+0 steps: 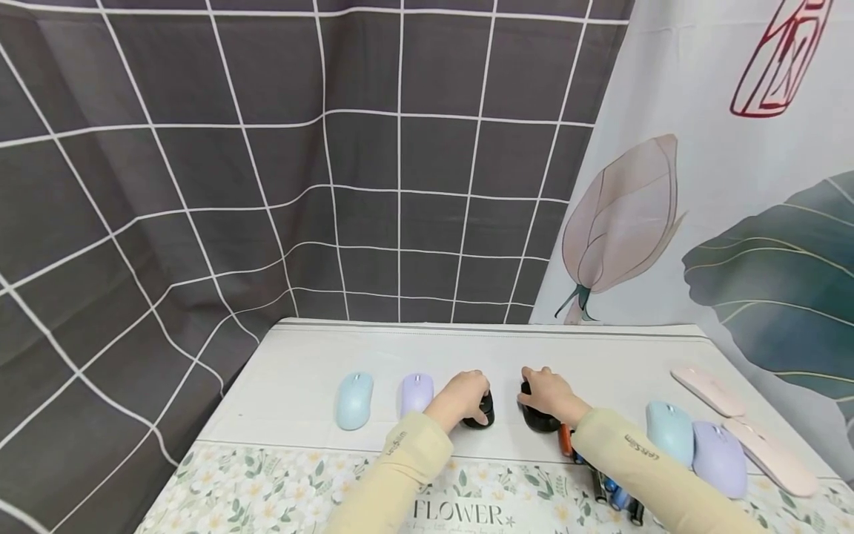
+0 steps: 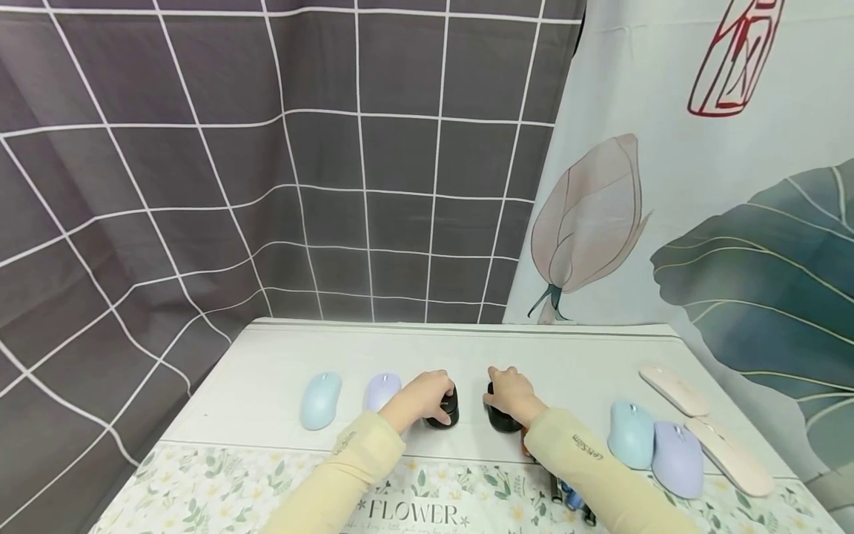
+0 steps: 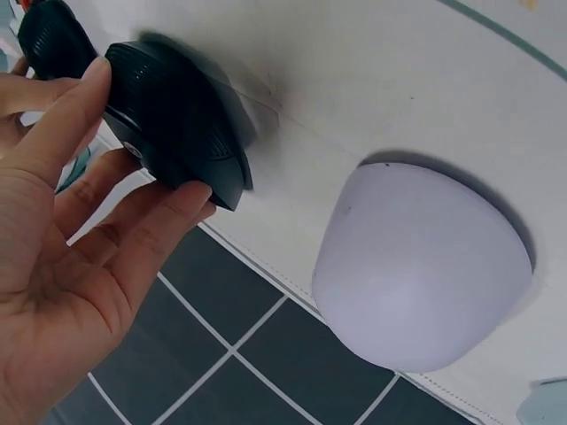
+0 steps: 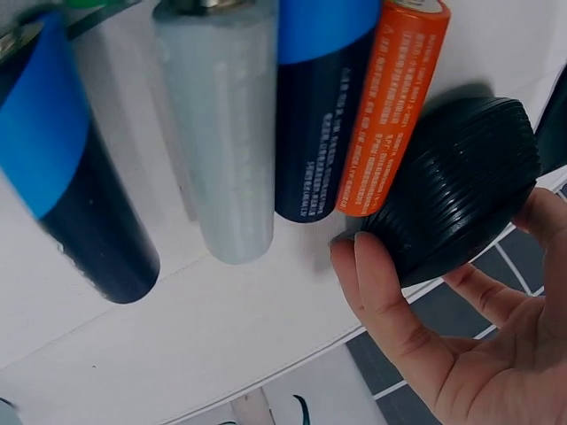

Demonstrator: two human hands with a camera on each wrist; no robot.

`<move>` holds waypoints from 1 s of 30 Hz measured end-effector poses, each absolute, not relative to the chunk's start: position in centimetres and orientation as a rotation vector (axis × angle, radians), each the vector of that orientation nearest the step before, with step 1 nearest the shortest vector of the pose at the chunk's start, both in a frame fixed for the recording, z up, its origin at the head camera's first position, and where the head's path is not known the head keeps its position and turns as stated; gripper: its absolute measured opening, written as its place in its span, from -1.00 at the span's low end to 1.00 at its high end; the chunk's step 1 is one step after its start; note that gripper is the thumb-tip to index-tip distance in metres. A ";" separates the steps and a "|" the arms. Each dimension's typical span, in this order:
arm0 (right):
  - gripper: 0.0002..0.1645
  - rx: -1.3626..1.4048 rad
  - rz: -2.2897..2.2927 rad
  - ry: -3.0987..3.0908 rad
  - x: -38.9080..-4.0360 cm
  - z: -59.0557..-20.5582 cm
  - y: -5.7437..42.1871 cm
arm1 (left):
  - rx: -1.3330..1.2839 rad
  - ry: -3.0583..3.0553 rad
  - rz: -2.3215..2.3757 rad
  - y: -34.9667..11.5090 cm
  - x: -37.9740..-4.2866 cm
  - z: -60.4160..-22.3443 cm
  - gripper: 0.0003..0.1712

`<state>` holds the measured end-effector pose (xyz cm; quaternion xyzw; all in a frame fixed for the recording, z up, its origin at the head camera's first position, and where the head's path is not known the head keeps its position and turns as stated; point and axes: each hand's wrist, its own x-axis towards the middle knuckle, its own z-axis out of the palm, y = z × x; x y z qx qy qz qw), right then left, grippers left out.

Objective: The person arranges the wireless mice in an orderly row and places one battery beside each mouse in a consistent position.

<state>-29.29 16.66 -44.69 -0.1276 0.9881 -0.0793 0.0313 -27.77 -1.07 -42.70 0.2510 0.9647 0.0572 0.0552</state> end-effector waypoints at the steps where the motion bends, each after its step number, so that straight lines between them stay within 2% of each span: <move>1: -0.53 -0.395 -0.241 3.043 -29.3 -44.7 16.7 | 0.769 2.927 0.168 -1.1 -27.8 -42.7 -0.57; 7: -0.49 -0.397 -0.237 3.038 -29.3 -44.7 16.8 | 0.758 2.929 0.217 -1.1 -27.7 -42.8 -0.56; 18: -0.58 -0.394 -0.247 3.019 -29.1 -44.5 16.8 | 0.742 2.924 0.272 -1.2 -27.2 -42.7 -0.57; 30: -0.45 -0.338 -0.270 3.002 -29.2 -44.4 16.8 | 0.726 2.950 0.319 -1.2 -27.1 -42.8 -0.53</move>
